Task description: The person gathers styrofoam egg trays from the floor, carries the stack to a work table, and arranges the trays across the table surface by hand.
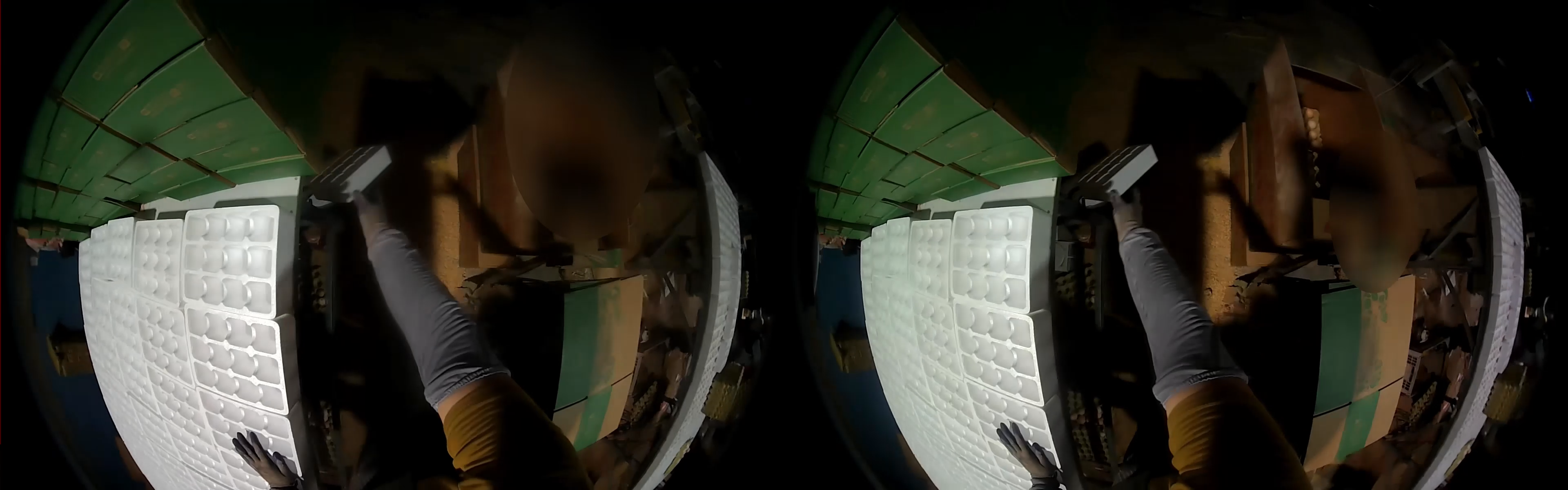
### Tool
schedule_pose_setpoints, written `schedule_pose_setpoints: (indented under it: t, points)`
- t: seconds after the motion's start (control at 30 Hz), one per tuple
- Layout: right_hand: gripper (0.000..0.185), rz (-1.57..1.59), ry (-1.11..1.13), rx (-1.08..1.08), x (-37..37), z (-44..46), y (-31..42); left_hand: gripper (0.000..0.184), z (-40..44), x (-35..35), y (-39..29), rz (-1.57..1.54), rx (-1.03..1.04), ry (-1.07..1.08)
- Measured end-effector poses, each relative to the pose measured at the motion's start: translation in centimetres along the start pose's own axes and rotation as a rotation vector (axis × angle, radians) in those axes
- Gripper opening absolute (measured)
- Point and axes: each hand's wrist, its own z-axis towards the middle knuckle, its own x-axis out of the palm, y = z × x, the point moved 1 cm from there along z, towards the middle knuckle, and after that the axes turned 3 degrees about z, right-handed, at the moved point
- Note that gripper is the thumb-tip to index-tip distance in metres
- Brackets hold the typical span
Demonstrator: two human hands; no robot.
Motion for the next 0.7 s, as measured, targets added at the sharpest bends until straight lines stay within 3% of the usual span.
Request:
schedule_pose_setpoints:
  t: [0.1, 0.23, 0.3, 0.37, 0.4, 0.47, 0.5, 0.57, 0.6, 0.7]
  points:
    - [0.071, -0.248, 0.196, 0.103, -0.5, -10.9, 1.8, 0.065, 0.1, 0.2, 0.0, 0.005, 0.035, -0.018]
    - [0.065, -0.249, 0.481, 0.549, -7.3, -26.7, 1.5, 0.067, -0.4, 0.9, 0.9, -0.065, 0.114, -0.076]
    - [0.067, -0.224, 0.511, 0.612, -9.7, -32.2, -6.1, 0.069, -0.4, 0.8, 1.2, -0.102, 0.142, -0.061]
    - [0.069, -0.340, 0.676, 0.503, -13.4, -37.0, -3.0, 0.072, -0.4, 2.1, 3.3, -0.053, 0.119, -0.015]
    - [0.065, -0.195, 0.699, 0.383, -14.2, -37.5, -9.2, 0.074, -0.1, 2.5, 4.1, -0.014, 0.115, 0.018]
    - [0.056, -0.264, 0.756, 0.232, -18.4, -40.1, 2.4, 0.082, 0.8, -0.8, 2.2, -0.117, 0.066, -0.107]
    - [0.052, -0.274, 0.722, 0.218, -20.4, -40.4, 6.2, 0.083, 1.6, -3.0, 0.3, -0.212, 0.077, -0.142]
    - [0.049, -0.480, 0.566, -0.101, -23.7, -39.6, 13.4, 0.084, 3.6, -5.2, -4.2, -0.479, 0.076, -0.162]
    - [0.049, -0.505, 0.477, -0.208, -25.1, -38.6, 15.9, 0.062, 5.9, -4.9, -7.3, -0.658, 0.152, -0.312]
    - [0.048, -0.551, 0.313, -0.451, -27.9, -34.0, 22.9, 0.069, 11.8, -2.7, -12.8, -0.806, 0.224, -0.270]
